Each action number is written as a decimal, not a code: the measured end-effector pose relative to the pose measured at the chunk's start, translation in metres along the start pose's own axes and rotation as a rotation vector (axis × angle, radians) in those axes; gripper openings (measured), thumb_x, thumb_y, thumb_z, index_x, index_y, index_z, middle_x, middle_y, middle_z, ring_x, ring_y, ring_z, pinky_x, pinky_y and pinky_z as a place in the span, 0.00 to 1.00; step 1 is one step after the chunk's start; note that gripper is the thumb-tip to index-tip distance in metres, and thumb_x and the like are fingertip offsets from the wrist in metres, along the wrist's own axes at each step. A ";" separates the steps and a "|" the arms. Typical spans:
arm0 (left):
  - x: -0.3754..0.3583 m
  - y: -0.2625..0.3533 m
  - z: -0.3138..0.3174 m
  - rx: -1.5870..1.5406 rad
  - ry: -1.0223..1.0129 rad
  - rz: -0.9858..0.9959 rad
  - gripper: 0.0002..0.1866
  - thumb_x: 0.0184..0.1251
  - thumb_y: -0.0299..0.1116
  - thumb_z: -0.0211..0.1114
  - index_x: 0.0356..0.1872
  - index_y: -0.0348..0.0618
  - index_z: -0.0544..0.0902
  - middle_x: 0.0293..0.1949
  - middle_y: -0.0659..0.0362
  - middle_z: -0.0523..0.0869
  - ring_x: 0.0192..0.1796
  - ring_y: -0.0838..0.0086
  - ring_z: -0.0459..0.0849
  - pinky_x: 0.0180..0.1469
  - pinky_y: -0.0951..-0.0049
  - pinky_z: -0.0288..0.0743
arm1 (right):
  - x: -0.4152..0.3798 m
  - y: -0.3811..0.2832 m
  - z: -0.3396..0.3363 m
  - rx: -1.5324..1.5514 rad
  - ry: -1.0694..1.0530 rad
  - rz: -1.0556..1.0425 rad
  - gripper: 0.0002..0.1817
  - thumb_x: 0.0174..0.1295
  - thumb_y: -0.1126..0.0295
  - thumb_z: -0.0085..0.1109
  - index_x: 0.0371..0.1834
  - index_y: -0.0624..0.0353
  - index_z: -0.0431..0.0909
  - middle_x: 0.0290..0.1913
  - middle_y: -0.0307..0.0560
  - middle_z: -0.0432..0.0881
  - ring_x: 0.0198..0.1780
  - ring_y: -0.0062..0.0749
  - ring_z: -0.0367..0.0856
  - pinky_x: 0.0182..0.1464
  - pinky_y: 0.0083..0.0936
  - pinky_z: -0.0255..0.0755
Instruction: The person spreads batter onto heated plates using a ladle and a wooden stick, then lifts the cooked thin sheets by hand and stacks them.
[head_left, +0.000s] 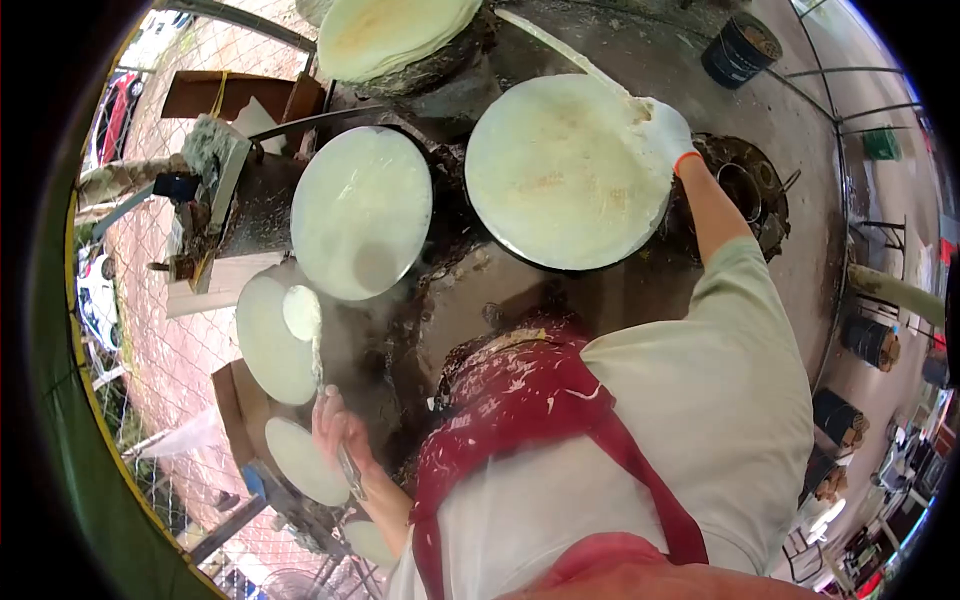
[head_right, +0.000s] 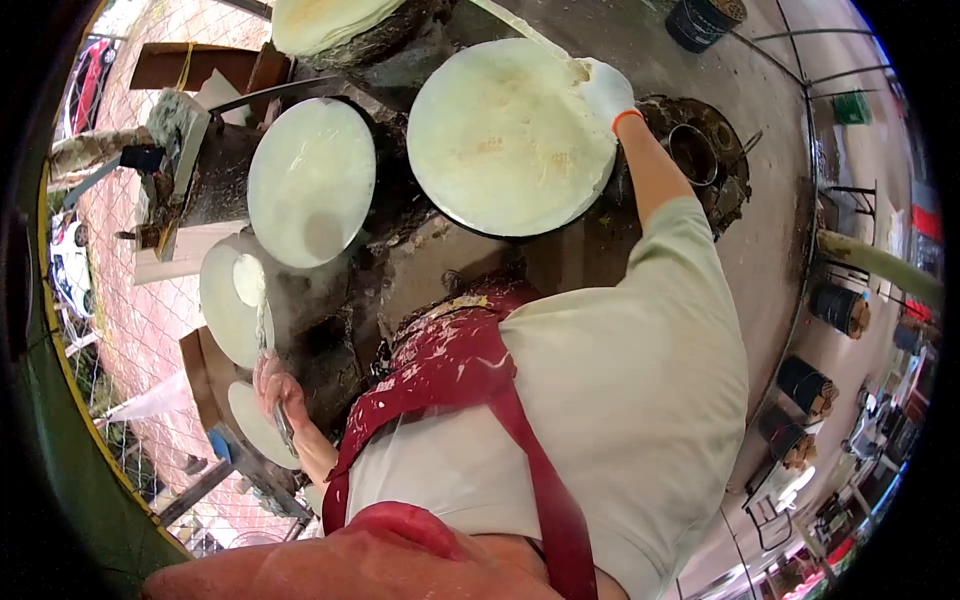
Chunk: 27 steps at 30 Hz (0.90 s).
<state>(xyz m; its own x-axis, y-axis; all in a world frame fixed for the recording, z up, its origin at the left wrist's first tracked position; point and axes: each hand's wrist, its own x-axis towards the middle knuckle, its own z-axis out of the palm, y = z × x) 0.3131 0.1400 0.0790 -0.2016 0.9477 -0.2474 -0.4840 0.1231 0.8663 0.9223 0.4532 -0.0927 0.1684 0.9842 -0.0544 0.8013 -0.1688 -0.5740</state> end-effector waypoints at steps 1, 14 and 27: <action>-0.001 0.001 -0.010 0.206 0.068 0.053 0.14 0.72 0.24 0.47 0.52 0.27 0.75 0.49 0.53 0.83 0.26 0.84 0.73 0.27 0.82 0.64 | -0.004 -0.011 -0.005 0.011 -0.004 -0.041 0.24 0.49 0.63 0.66 0.53 0.52 0.81 0.47 0.50 0.85 0.51 0.46 0.82 0.53 0.36 0.74; 0.029 0.010 -0.102 -0.956 -0.157 -0.230 0.16 0.80 0.33 0.40 0.53 0.27 0.68 0.26 0.61 0.75 0.14 0.83 0.65 0.20 0.80 0.57 | 0.026 -0.282 -0.130 0.279 -0.361 -0.137 0.28 0.44 0.73 0.72 0.52 0.68 0.78 0.38 0.38 0.82 0.38 0.21 0.79 0.44 0.21 0.74; -0.060 -0.011 -0.095 -0.954 0.274 0.103 0.14 0.80 0.34 0.41 0.51 0.31 0.68 0.22 0.67 0.67 0.13 0.86 0.65 0.19 0.81 0.54 | 0.138 -0.518 -0.018 -0.559 0.315 -0.815 0.16 0.55 0.66 0.60 0.47 0.55 0.81 0.41 0.55 0.85 0.44 0.41 0.85 0.48 0.38 0.76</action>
<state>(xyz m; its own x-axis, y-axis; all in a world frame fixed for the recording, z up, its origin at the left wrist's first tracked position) 0.2497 0.0537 0.0431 -0.4120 0.8253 -0.3862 -0.9106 -0.3573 0.2080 0.5406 0.6757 0.2115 -0.4660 0.7660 0.4428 0.8779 0.4624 0.1242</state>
